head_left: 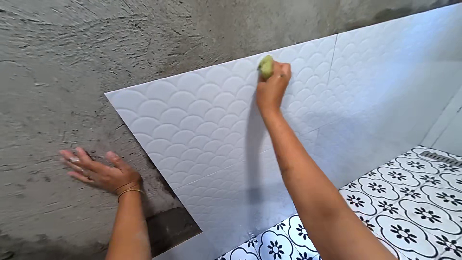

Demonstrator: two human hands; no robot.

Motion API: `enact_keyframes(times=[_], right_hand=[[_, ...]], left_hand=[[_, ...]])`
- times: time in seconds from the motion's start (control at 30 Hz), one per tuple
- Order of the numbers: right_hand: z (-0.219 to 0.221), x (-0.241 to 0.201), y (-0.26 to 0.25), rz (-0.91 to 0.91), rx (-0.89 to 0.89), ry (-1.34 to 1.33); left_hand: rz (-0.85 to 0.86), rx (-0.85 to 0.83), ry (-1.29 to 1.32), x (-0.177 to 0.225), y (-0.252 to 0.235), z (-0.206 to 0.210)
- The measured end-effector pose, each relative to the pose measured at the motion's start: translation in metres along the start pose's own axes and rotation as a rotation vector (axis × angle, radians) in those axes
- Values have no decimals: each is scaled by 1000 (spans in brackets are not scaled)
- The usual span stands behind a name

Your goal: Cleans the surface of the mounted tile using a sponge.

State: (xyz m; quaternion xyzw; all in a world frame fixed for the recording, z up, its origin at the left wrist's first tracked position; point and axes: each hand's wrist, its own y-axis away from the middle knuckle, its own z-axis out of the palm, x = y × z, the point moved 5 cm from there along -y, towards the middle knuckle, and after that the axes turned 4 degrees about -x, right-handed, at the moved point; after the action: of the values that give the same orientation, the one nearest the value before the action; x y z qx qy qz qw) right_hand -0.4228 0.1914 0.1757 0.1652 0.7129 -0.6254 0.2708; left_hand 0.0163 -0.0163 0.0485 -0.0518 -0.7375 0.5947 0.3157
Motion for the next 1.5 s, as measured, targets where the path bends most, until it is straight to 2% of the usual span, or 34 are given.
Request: enact_keyframes(times=[0.17, 0.23, 0.33, 0.4, 0.47, 0.53, 0.67, 0.73, 0.8, 0.9, 0.97, 1.0, 1.1, 1.17, 1.23, 1.37, 1.4, 1.43, 1.5], right_hand=[[65, -102, 71, -447, -69, -106], [71, -108, 75, -539, -100, -130], [39, -60, 40, -447, -92, -16], [8, -13, 7, -206, -58, 51], [-6, 13, -10, 2, 25, 46], [8, -7, 4, -59, 44, 14], [64, -94, 79, -486, -64, -81], [68, -96, 82, -584, -89, -107], [47, -66, 54, -506, -83, -36], [-1, 0, 1, -118, -38, 42], [-6, 14, -7, -16, 14, 44], [2, 5, 1, -65, 9, 39], [42, -51, 53, -442, -22, -10], [57, -67, 70, -634, -36, -53], [46, -51, 54, -609, -52, -35], [-5, 17, -4, -200, -25, 69], [-6, 21, -6, -171, -10, 68], [-2, 15, -2, -206, -6, 60], [15, -11, 21, -394, -21, 27]], left_hand=[[31, -4, 6, -2, -1, -1], [29, -8, 18, -1, -2, -2], [20, -3, 12, 0, -1, -2], [-1, -6, 0, 0, 0, -1], [-14, -7, -4, 1, 0, -2], [-8, -6, 1, 1, -1, -2], [9, -11, 2, -3, -1, -2], [1, -15, 2, -3, -1, 0], [-4, -13, 11, -4, -1, 0], [1, -5, 4, -2, -1, -1], [-17, -19, -11, -2, 0, 0], [-20, -16, -13, -3, 1, 1], [-9, -1, -11, -6, 0, 2], [2, -3, -5, -4, -1, 0], [4, -15, 2, -2, -1, 0], [-18, -10, -6, -3, 1, 0], [-23, -15, -3, -2, 1, 1], [-34, -29, -5, -1, 1, 2], [-49, -46, 3, -2, 3, 2]])
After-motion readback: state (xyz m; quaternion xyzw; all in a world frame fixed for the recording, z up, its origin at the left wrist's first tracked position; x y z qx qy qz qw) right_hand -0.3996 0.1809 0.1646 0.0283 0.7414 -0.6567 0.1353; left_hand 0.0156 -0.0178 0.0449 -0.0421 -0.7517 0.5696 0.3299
